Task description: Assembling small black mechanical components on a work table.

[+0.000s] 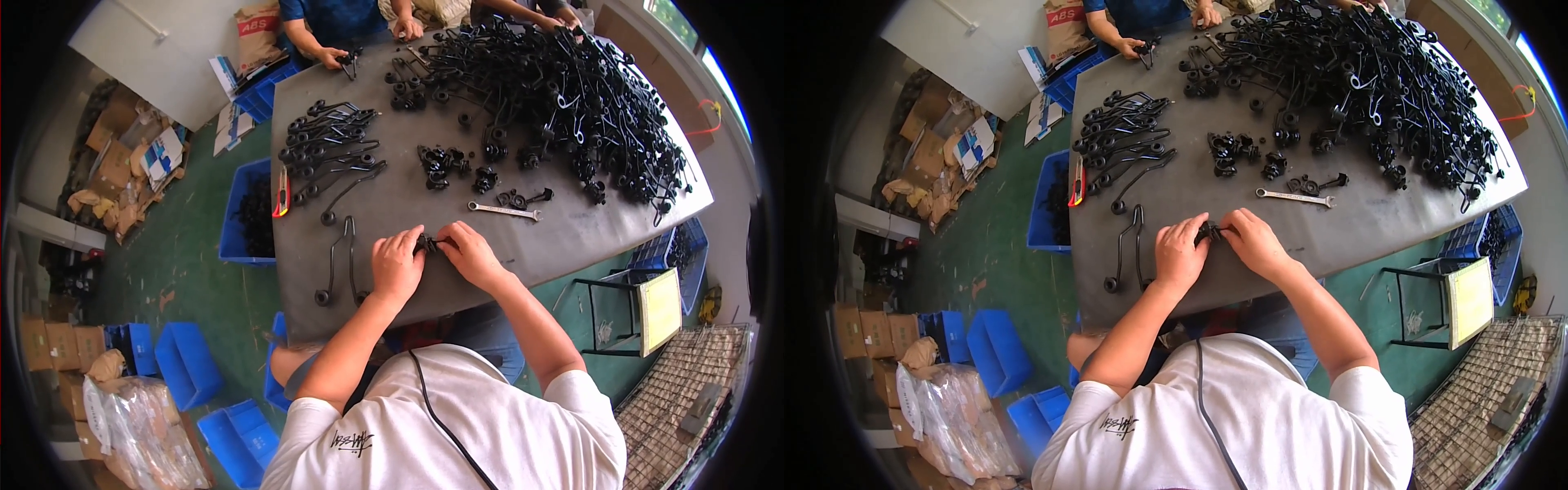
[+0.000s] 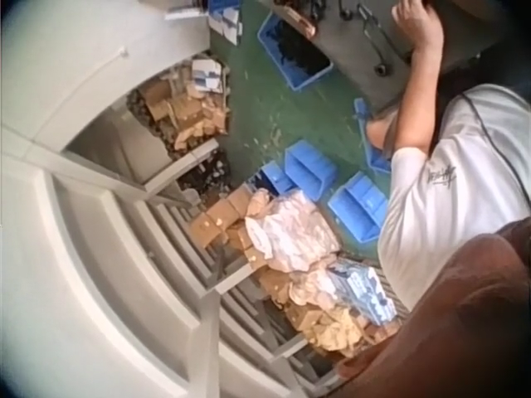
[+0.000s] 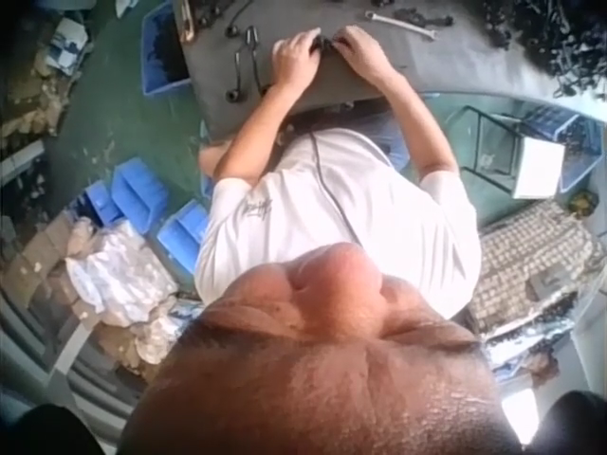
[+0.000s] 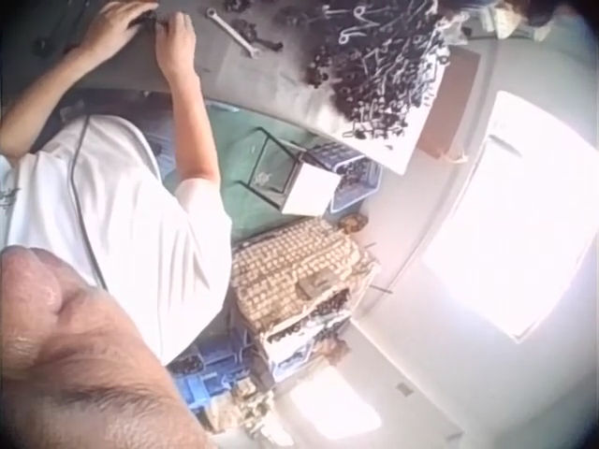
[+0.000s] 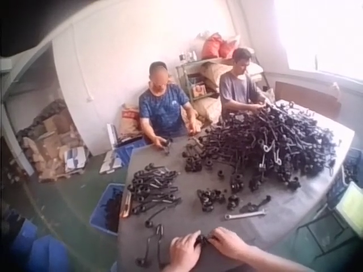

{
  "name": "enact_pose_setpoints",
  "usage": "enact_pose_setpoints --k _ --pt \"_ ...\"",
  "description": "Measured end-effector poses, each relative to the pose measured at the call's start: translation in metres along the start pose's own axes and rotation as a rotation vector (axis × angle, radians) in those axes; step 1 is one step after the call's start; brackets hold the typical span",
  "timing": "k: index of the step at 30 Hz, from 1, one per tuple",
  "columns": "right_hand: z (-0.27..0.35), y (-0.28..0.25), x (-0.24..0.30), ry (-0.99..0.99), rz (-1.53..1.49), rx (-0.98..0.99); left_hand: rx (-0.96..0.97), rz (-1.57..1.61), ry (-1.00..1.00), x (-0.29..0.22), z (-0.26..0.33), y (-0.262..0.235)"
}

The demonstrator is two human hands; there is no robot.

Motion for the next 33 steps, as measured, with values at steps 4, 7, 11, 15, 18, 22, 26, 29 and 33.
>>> enact_pose_setpoints --k 4,7,11,15,18,22,26,29,33 --pt "0.005 -0.014 -0.013 0.024 0.235 -0.049 0.011 -0.011 0.0 -0.002 -0.002 -0.001" --pt "0.004 -0.018 0.002 -0.101 0.439 -0.055 0.013 -0.059 0.004 -0.008 -0.003 -0.003" --pt "-0.003 0.006 0.018 -0.229 0.39 0.019 -0.023 -0.04 -0.029 -0.006 0.0 -0.002" --pt "-0.003 -0.002 0.004 -0.242 0.417 0.017 -0.007 0.007 -0.042 -0.004 0.004 -0.002" --pt "-0.002 -0.012 0.0 -0.235 0.468 0.006 -0.01 0.021 -0.049 -0.001 0.009 -0.01" --pt "-0.001 -0.009 0.028 -0.203 0.589 -0.201 -0.153 0.05 -0.014 -0.004 0.012 -0.055" --pt "-0.005 0.027 0.024 -0.044 0.486 0.061 -0.267 -0.062 -0.161 0.043 0.029 -0.086" --pt "-0.006 0.033 0.023 0.065 0.233 0.042 -0.263 -0.177 -0.262 0.075 0.057 -0.098" --pt "-0.008 0.032 0.02 0.158 0.171 0.008 -0.096 0.129 -0.485 0.096 0.086 -0.089"
Point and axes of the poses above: each hand's wrist, its own z-axis away from the middle knuckle, its own y-axis out of the palm, x = y × z, the point moved 5 cm from there along -z, towards the middle knuckle, and after that the axes turned 2 degrees about z, right-handed, at the moved point
